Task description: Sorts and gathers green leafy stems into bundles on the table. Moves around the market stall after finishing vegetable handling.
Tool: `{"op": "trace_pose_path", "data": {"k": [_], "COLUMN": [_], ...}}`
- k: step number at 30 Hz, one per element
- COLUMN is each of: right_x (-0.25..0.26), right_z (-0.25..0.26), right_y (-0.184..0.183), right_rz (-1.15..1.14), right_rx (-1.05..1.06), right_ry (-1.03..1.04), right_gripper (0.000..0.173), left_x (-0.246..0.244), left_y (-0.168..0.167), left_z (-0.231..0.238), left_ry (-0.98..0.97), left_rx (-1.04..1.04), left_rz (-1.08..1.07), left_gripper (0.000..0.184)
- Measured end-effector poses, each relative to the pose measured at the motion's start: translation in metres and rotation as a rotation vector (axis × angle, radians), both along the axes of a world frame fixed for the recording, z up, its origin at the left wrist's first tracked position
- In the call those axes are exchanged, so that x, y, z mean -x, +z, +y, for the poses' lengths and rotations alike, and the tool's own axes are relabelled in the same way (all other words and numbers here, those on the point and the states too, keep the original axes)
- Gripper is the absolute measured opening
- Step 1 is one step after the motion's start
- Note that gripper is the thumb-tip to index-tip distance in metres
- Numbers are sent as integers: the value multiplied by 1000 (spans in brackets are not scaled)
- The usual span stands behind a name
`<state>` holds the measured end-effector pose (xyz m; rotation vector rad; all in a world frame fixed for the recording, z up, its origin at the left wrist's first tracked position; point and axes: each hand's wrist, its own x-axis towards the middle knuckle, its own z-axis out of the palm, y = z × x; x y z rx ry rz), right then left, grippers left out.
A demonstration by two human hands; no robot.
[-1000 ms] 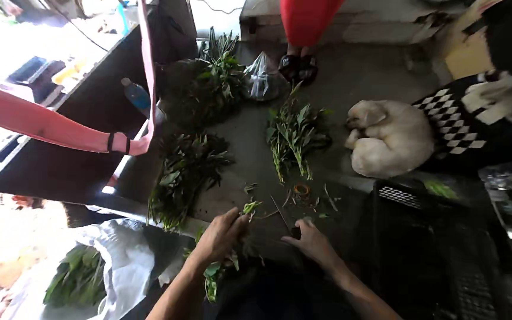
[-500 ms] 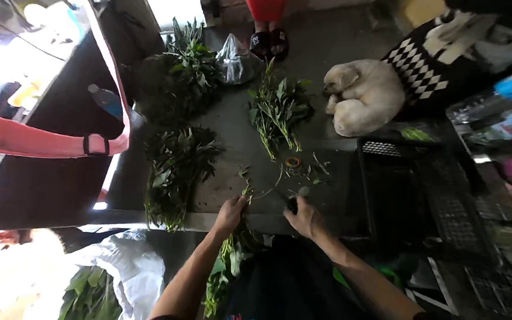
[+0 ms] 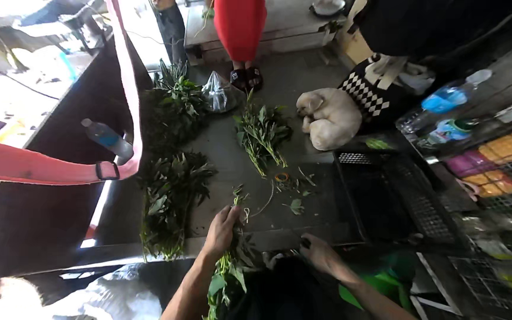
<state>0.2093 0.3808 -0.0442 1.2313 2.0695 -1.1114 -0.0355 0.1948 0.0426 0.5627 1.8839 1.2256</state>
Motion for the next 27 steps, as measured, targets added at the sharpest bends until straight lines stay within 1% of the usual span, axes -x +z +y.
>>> {"op": "trace_pose_path", "data": {"k": [3,5,8,9,10,11,12,13,14,15,16,17,18,19,21,23,25,26,27], "right_x": [31,54,79,87,95,99,100,97,91,81,73,67,62,61,67,77,85,89,92], "right_z": [-3,-9,-29,-33,-32,-26,-17,-5,6,17,27,34,36,35,30,27,27,28,30], "right_y": [10,29,65,68,68,66,56,40,21,8,9,11,9,7,0,-8,-15,-16,-15], "right_rz": [81,241,542,646,700,698,672,633,590,514,356,198,87,25,34,108,170,172,159], "right_rx": [-26,-77,-198,-245,-261,-237,-204,-177,-168,-172,-137,-117,-119,-122,-149,-183,-208,-207,-193], "right_ry": [-66,-78,11,45,76,100,107,88,27,-17,-12,20,64,103,161,220,259,271,275], "right_gripper": [47,47,46,46,46,47,45,42,41,41,43,46,49,53,57,58,57,57,57], "left_x": [-1,-4,-9,-10,-11,-14,-17,-21,-25,-28,-29,-29,-28,-26,-17,-4,12,20,29], "left_y": [0,1,-5,-7,-6,-4,-1,6,14,23,32,38,41,43,55,82,123,145,165], "left_z": [6,12,18,21,24,25,24,20,16,11,8,5,3,3,6,15,29,39,52], "left_ry": [96,154,238,248,251,243,216,175,116,55,7,-14,-7,20,63,56,-45,-125,-214], "left_rx": [-86,-124,-181,-210,-238,-271,-316,-376,-441,-498,-540,-566,-571,-554,-480,-408,-382,-394,-400], "left_rz": [-193,-304,-511,-585,-652,-722,-801,-877,-926,-945,-935,-898,-838,-753,-556,-345,-74,99,334], "left_gripper": [34,35,41,43,45,47,48,47,44,38,35,34,34,36,40,40,34,29,25]}}
